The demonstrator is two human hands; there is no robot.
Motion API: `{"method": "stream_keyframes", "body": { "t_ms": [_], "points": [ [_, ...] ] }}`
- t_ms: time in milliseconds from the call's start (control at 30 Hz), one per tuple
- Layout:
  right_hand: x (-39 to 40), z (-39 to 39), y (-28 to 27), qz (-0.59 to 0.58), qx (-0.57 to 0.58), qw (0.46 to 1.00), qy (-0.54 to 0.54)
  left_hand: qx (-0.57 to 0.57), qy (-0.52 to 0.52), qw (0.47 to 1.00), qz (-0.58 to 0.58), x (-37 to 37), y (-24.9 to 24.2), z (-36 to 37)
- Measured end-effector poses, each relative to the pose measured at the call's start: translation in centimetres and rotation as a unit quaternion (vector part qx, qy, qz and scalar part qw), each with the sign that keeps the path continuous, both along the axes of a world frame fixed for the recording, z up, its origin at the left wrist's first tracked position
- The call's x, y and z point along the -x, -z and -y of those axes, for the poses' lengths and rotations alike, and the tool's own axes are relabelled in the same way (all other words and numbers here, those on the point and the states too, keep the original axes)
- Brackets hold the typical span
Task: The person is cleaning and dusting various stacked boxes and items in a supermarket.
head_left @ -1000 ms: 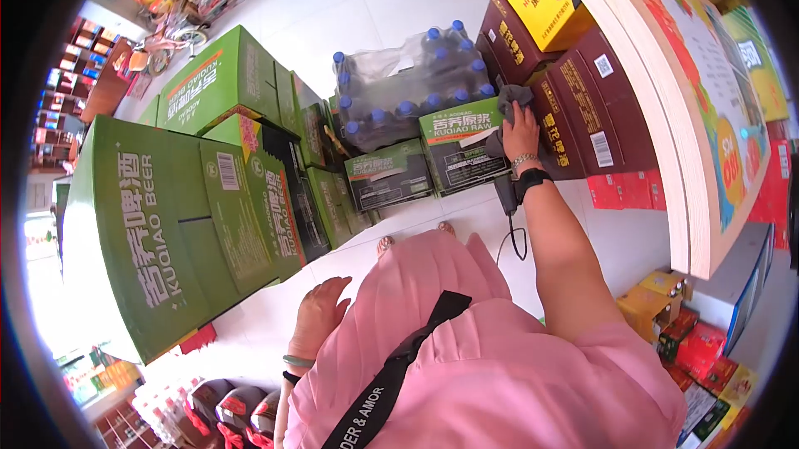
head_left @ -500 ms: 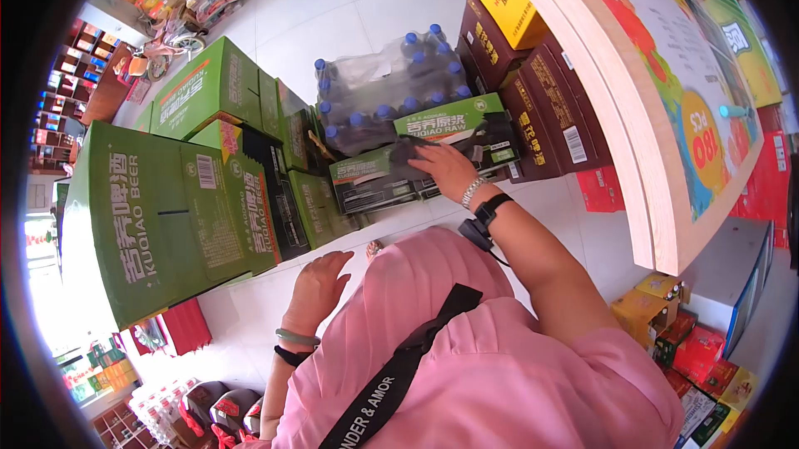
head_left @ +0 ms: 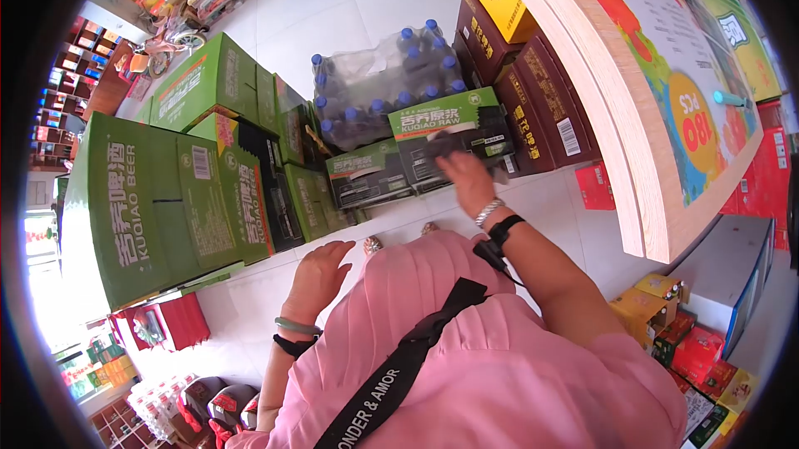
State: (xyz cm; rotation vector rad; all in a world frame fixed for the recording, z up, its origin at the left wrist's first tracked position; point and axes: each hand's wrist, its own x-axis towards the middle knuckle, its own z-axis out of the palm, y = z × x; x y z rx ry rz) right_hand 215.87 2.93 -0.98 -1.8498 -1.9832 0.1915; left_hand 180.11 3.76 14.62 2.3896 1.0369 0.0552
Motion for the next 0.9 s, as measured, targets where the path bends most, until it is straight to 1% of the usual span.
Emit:
{"method": "stream_keyframes", "body": {
  "t_ms": [33,133,233,333,433,467,533,600,800,833,900],
  "points": [
    [1.6,-0.6,0.3,0.001,-0.037,0.998,-0.047,-0.003,-0.001,1.0,-0.002,0.0,-0.1,0.1],
    [4.5,-2.5,0.0,-0.033,-0.003,0.992,-0.122,-0.009,-0.009,1.0,-0.009,0.3,-0.4,0.5],
    [4.8,-3.8,0.0,0.01,0.018,0.977,-0.214,-0.002,-0.024,1.0,-0.009,0.4,-0.8,1.2],
    [3.6,-3.5,-0.7,-0.014,0.027,0.973,-0.231,0.01,-0.051,0.998,-0.018,1.4,-0.5,2.1],
    [1.6,-2.2,-0.5,-0.006,0.02,0.979,-0.203,0.007,-0.078,0.997,-0.026,2.6,-0.5,3.0],
    [0.9,-1.7,0.1,0.003,0.021,0.982,-0.186,0.005,-0.091,0.995,-0.035,3.2,-0.2,3.4],
    [-0.2,-0.4,-0.4,-0.002,0.012,0.99,-0.138,0.004,-0.111,0.993,-0.049,4.0,0.0,4.1],
    [-2.0,0.9,0.2,0.051,-0.008,0.994,-0.095,0.0,-0.125,0.992,-0.032,4.8,0.0,4.6],
    [-4.0,4.0,-0.7,0.064,0.063,0.994,0.07,-0.021,-0.148,0.989,-0.018,8.0,1.4,5.5],
    [-3.9,4.1,-0.8,0.063,0.072,0.991,0.099,-0.021,-0.159,0.987,-0.015,8.8,1.6,5.7],
    [-2.9,4.1,-0.4,-0.026,0.091,0.983,0.157,-0.015,-0.18,0.984,-0.01,10.7,2.1,6.4]
  ]
}}
